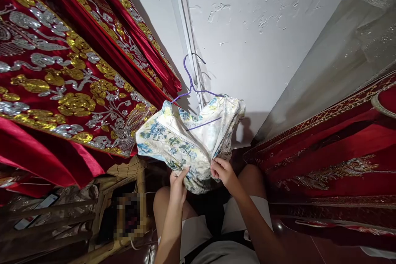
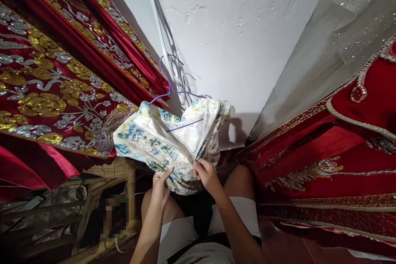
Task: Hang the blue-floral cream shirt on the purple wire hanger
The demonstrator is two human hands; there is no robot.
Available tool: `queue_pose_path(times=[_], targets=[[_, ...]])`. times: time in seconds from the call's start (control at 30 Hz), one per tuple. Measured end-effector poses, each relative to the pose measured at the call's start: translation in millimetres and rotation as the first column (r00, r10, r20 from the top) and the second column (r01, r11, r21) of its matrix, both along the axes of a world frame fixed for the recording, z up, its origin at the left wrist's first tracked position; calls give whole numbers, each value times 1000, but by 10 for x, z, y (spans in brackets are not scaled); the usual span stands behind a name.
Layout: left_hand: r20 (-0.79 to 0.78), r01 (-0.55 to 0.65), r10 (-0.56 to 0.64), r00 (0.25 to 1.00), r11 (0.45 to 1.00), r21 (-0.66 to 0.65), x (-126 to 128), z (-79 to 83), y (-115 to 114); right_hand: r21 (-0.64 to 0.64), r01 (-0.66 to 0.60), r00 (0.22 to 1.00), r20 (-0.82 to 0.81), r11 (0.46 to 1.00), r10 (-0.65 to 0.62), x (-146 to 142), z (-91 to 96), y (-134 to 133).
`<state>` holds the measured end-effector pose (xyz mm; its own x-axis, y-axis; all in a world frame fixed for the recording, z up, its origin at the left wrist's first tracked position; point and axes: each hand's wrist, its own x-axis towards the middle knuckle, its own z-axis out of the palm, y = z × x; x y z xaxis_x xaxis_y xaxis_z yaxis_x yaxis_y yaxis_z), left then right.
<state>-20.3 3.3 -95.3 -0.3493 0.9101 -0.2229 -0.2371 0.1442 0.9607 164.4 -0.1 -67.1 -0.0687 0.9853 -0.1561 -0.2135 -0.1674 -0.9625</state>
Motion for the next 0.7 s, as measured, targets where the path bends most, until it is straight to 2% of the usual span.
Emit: queue_pose_path(times=[0.07, 0.1, 0.13, 0.17, 0.2, 0.27, 0.3, 0.37, 0.43, 0.53, 0.63, 0.7], targets=[[-153, -216, 236, 960, 967, 132, 68, -109, 17, -14, -4, 1000, 7, 1000, 4, 47, -5, -6], [-244, -258, 308, 920, 941, 217, 123, -154, 7, -21, -7, 1000, 18, 1000, 8, 62, -6, -12], [-333, -226, 322, 886, 928, 295, 190, -190, -12, -25, -17, 999, 31, 1000, 17, 70, -6, -19], [-412, -131, 273, 869, 931, 342, 264, -215, -35, -27, -38, 998, 41, 999, 40, 70, -4, -27], [-474, 5, 172, 863, 937, 349, 341, -230, -58, -30, -77, 996, 46, 997, 78, 65, 0, -34], [-532, 255, -61, 845, 920, 300, 483, -234, -79, -38, -187, 980, 55, 982, 189, 49, 21, -35], [-535, 328, -138, 833, 903, 277, 539, -227, -75, -45, -239, 968, 63, 970, 242, 45, 44, -25], [-543, 384, -191, 818, 883, 269, 613, -210, -41, -57, -291, 950, 98, 955, 295, 61, 143, 36], [-568, 396, -174, 805, 869, 295, 652, -204, -2, -33, -253, 954, 155, 967, 255, 113, 349, 162], [-602, 441, -187, 777, 844, 307, 727, -228, 13, 106, -127, 969, 224, 986, 101, 210, 878, 466], [-609, 490, -228, 760, 816, 306, 874, -278, -7, 293, -23, 971, 234, 956, -48, 232, 1472, 796], [-623, 538, -259, 738, 783, 312, 967, -295, 14, 347, 80, 975, 169, 934, -147, 198, 1741, 937]])
